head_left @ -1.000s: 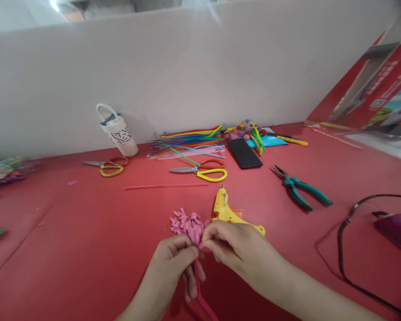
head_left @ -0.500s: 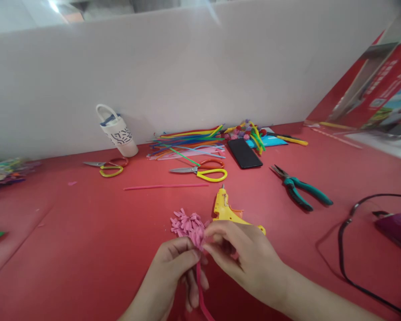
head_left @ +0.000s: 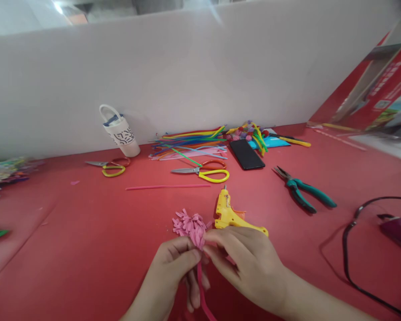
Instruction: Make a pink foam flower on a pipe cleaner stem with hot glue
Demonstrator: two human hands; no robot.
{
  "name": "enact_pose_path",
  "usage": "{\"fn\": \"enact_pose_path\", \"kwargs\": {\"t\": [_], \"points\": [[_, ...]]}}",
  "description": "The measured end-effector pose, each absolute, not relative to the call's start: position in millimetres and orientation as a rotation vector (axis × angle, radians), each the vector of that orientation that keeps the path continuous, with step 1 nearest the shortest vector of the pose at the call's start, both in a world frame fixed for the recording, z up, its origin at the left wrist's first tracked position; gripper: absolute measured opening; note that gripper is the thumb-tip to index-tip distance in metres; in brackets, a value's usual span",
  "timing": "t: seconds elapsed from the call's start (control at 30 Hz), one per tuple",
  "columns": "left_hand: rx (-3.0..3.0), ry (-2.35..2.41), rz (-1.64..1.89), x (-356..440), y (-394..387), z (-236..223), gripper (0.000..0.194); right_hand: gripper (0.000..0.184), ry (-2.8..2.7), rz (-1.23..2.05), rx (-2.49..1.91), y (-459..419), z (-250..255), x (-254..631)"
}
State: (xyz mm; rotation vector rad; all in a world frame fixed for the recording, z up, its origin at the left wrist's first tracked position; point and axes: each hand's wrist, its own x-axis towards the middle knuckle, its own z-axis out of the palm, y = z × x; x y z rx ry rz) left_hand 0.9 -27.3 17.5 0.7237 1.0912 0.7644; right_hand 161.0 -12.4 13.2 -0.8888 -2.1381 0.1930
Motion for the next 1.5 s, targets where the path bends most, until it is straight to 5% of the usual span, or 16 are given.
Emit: {"fn": "enact_pose_path", "kwargs": {"t": [0.97,1.5], "points": [[0.712,1.072,0.835,1.8,-29.3,19.1,0.017,0.018,-2.049,0.19,-0.894,-19.1,23.4,163.5],[1.722,1.351,1.231,-4.4,-39.4,22.5,0.022,0.015,-2.088,0.015,-0.679,-23.5,31.3,167.0]]}}
